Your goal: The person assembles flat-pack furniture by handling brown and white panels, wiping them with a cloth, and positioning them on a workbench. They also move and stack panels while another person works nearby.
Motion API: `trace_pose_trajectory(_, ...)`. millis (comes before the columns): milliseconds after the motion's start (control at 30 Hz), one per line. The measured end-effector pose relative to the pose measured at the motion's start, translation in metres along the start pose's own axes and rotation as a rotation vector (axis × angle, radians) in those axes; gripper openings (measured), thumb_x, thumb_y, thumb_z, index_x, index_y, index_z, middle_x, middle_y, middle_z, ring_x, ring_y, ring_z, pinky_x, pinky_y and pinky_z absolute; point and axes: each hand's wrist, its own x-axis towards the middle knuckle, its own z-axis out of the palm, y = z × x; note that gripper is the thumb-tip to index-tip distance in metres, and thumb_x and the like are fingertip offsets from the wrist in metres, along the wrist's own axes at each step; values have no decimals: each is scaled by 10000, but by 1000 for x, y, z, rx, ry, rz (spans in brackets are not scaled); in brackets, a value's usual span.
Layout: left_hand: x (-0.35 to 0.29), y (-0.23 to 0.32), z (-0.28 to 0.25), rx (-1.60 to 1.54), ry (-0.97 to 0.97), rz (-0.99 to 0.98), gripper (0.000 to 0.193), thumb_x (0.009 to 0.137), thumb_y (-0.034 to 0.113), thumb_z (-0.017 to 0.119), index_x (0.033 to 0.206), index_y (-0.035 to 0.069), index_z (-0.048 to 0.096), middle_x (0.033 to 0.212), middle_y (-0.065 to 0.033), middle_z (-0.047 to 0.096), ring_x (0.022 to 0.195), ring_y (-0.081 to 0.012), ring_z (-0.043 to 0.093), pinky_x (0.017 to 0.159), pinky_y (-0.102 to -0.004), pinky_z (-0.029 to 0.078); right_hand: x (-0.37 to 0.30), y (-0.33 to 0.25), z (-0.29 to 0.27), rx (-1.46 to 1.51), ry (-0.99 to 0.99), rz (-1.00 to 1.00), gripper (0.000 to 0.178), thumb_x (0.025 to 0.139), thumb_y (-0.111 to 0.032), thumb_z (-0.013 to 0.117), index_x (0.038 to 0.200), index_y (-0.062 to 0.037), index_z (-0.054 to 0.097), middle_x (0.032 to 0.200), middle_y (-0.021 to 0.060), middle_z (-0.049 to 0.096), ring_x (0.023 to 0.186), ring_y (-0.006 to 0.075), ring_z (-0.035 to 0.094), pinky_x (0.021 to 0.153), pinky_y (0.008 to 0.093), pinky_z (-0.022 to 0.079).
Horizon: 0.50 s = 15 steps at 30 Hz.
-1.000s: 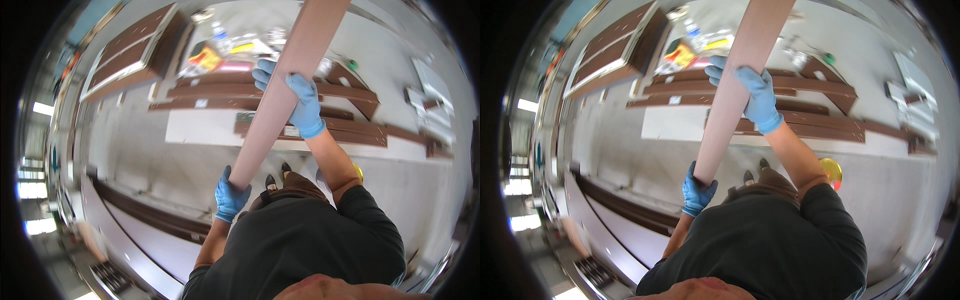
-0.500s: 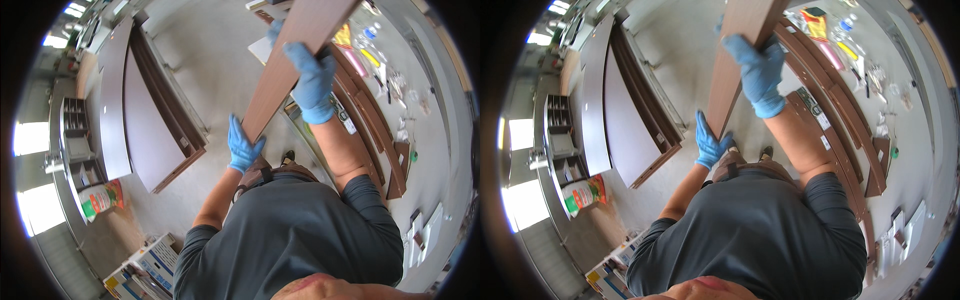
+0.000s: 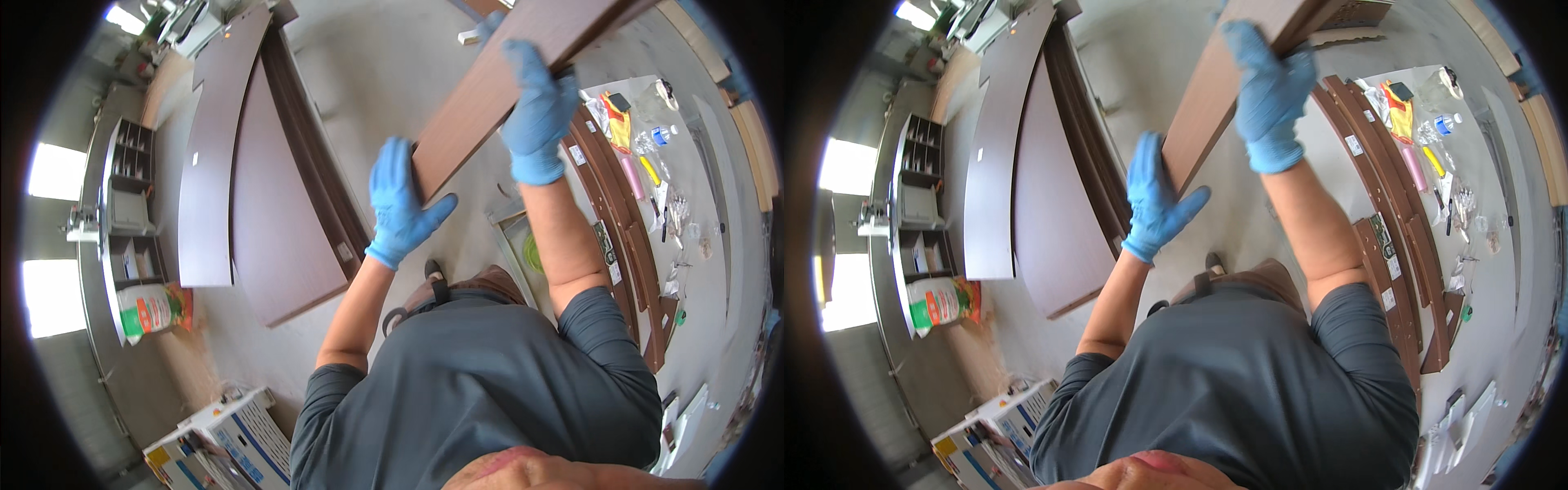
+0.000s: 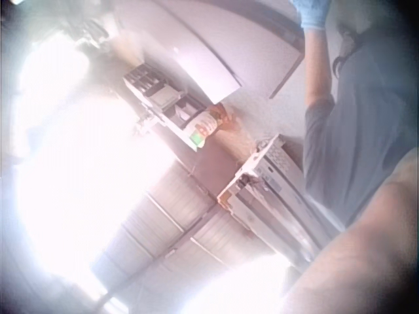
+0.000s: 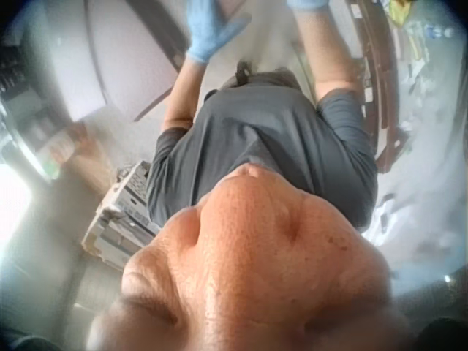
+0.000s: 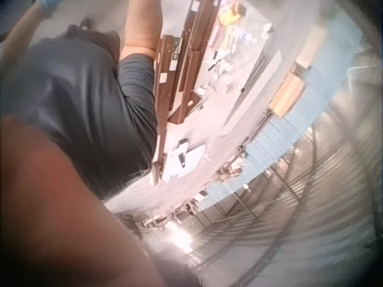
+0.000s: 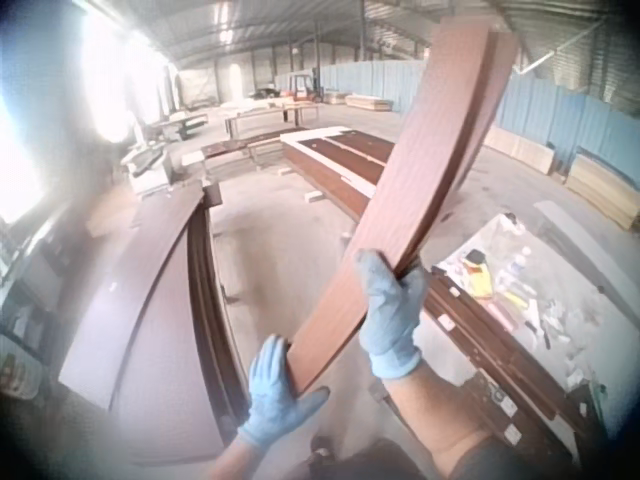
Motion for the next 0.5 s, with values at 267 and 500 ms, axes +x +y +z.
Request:
trace_pose_trajectory(267, 60, -40, -26, -577, -413, -288, 934, 735, 244, 916, 1507, -15, 460, 1317, -137, 666, 1207, -264, 634, 1094, -399, 477, 18, 57, 24, -76, -238, 171, 710, 962, -553, 729, 1370, -1, 548, 1142, 111, 708, 1035, 216, 705, 926, 367, 590)
trace_pose_trajectory(500, 136, -109, -56, -902, -825, -441, 610, 836, 151, 821, 1379, -50, 629, 1226, -100, 714, 1127, -184, 651, 1043, -335, 500, 70, 133, 41, -25, -147, 357, 470, 994, -436, 716, 1247, -43, 660, 1088, 31, 692, 983, 117, 645, 868, 304, 533)
